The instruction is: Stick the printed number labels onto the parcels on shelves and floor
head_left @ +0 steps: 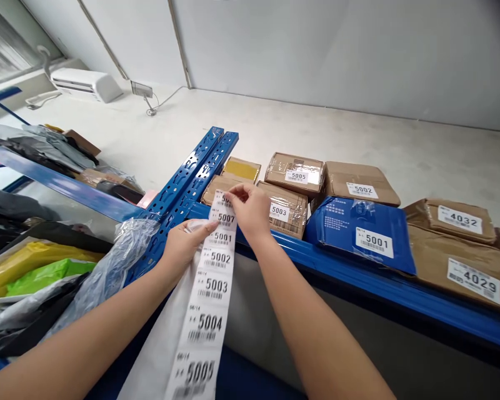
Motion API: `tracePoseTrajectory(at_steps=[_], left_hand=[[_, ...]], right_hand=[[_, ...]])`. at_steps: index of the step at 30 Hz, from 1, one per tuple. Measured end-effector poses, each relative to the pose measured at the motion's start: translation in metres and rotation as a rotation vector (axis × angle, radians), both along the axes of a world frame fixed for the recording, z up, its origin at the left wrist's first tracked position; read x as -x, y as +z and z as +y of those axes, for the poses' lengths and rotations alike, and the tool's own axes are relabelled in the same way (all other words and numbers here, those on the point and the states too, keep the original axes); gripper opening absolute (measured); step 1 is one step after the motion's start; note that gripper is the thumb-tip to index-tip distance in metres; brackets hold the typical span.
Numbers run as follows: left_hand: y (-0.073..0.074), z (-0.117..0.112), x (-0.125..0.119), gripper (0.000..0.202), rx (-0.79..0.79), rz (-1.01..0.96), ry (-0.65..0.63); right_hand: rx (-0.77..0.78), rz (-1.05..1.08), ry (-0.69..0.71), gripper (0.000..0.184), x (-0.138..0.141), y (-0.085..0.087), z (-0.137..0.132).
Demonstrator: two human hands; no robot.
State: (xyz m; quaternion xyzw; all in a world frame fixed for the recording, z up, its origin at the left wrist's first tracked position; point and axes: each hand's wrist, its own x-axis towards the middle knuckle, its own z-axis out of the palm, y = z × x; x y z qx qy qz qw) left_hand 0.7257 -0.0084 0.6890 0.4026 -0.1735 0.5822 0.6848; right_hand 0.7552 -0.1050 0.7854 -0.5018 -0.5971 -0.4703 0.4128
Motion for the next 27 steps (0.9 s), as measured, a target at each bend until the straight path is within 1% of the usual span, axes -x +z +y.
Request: tracePoseTrajectory(at_steps=[2, 4, 6, 7, 8, 9, 10, 11, 12, 13, 15, 16, 17, 19, 21, 22, 24, 25, 27], left_hand=[[-0.005, 0.006, 0.003, 0.037, -0.018, 0.070, 0.026], [-0.012, 0.010, 0.006, 0.035, -0.021, 0.079, 0.046], [-0.018, 0.013, 0.008, 0.033, -0.029, 0.052, 0.010], [-0.021, 0.014, 0.009, 0.033, -0.026, 0.034, -0.008], [-0.022, 0.014, 0.010, 0.033, -0.020, 0.020, -0.024], [-0.023, 0.015, 0.011, 0.034, -0.013, 0.010, -0.041], [-0.023, 0.014, 0.012, 0.034, -0.007, 0.002, -0.060], [-0.023, 0.014, 0.013, 0.035, -0.002, -0.006, -0.078], [-0.023, 0.013, 0.013, 0.035, 0.001, -0.011, -0.095], [-0.022, 0.011, 0.014, 0.035, 0.004, -0.017, -0.106], [-0.020, 0.009, 0.016, 0.035, -0.005, -0.025, -0.121], [-0.018, 0.009, 0.016, 0.035, -0.026, -0.021, -0.129], [-0.016, 0.008, 0.016, 0.035, -0.055, -0.016, -0.136], [-0.011, 0.008, 0.017, 0.044, -0.123, -0.005, -0.150], [-0.005, 0.008, 0.019, 0.052, -0.210, 0.016, -0.152], [-0.003, 0.007, 0.019, 0.051, -0.243, 0.034, -0.147], [0.002, 0.005, 0.020, 0.039, -0.268, 0.081, -0.116], [0.003, 0.004, 0.019, 0.033, -0.252, 0.096, -0.087], [0.006, 0.001, 0.018, 0.031, -0.170, 0.095, -0.027]], right_hand=[[-0.033, -0.061, -0.133, 0.006, 0.002, 0.019, 0.008], [-0.030, -0.111, -0.336, 0.005, 0.004, 0.036, 0.013], [-0.049, -0.153, -0.539, 0.003, 0.006, 0.046, 0.013], [-0.082, -0.170, -0.605, 0.012, 0.006, 0.047, 0.012], [-0.129, -0.187, -0.636, 0.024, 0.006, 0.047, 0.009], [-0.178, -0.204, -0.632, 0.035, 0.006, 0.045, 0.005], [-0.205, -0.211, -0.595, 0.039, 0.006, 0.042, 0.000], [-0.185, -0.193, -0.523, 0.035, 0.006, 0.038, -0.005], [-0.102, -0.145, -0.421, 0.025, 0.006, 0.032, -0.011], [0.036, -0.066, -0.296, 0.018, 0.005, 0.026, -0.016], [0.355, 0.135, -0.042, 0.019, 0.003, 0.011, -0.024], [0.459, 0.224, 0.061, 0.022, 0.002, 0.003, -0.026], [0.507, 0.289, 0.136, 0.025, 0.000, -0.004, -0.027], [0.478, 0.360, 0.229, 0.028, -0.004, -0.016, -0.026], [0.415, 0.399, 0.302, 0.028, -0.007, -0.021, -0.025], [0.387, 0.411, 0.333, 0.028, -0.009, -0.021, -0.024], [0.311, 0.428, 0.357, 0.027, -0.011, -0.019, -0.023], [0.260, 0.423, 0.346, 0.026, -0.011, -0.017, -0.023], [0.146, 0.376, 0.291, 0.021, -0.010, -0.014, -0.021]])
